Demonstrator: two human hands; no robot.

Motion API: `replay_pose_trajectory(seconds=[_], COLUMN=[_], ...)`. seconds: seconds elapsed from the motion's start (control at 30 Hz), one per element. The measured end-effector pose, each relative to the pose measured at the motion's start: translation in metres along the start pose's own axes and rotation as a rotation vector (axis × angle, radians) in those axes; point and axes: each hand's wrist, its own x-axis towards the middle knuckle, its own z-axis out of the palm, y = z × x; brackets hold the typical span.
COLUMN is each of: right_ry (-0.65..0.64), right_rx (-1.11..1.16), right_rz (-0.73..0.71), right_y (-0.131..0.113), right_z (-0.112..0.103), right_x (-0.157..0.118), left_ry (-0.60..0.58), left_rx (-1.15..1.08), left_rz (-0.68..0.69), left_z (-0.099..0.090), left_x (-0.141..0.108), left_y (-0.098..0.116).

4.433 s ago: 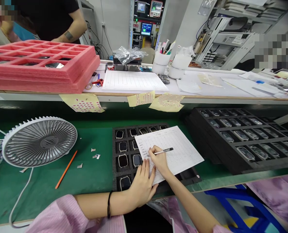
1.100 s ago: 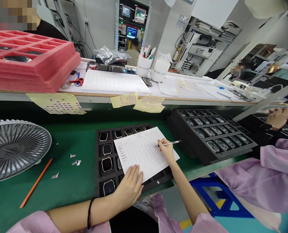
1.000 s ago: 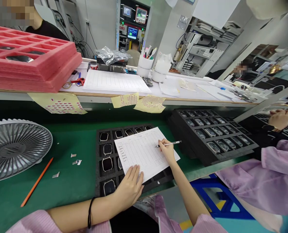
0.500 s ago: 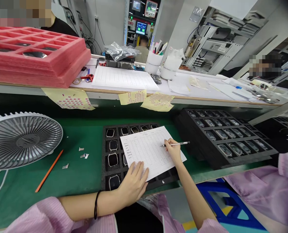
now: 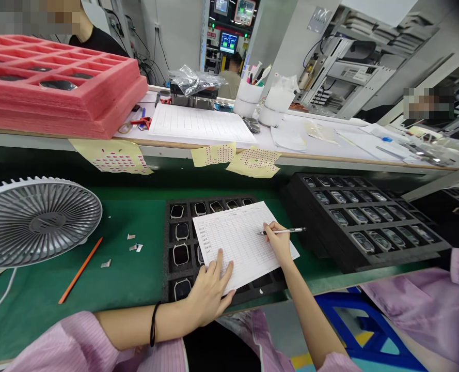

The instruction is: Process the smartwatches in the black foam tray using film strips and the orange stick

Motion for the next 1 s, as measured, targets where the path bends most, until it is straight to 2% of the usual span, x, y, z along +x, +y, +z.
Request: replay_pose_trajectory(seconds=[0.77,0.9,1.0], right_ry=[-0.028,-0.007,-0.103], right_rx=[-0.010,-0.084,-0.126], right_rz=[-0.012,-0.091,-0.221], right_y=[0.000,-0.007,-0.014], right_z=[0.001,0.004,0.011], right_x=[0.001,-0.008,-0.026], left_ry=[-0.006,-0.023,-0.060], left_rx=[0.008,0.002,-0.016], left_rz=[0.045,0.040,0.033], left_z=[-0.001,-0.002,-0.003], left_x=[0.004,0.004,0.005], left_y=[-0.004,-0.003,-0.003])
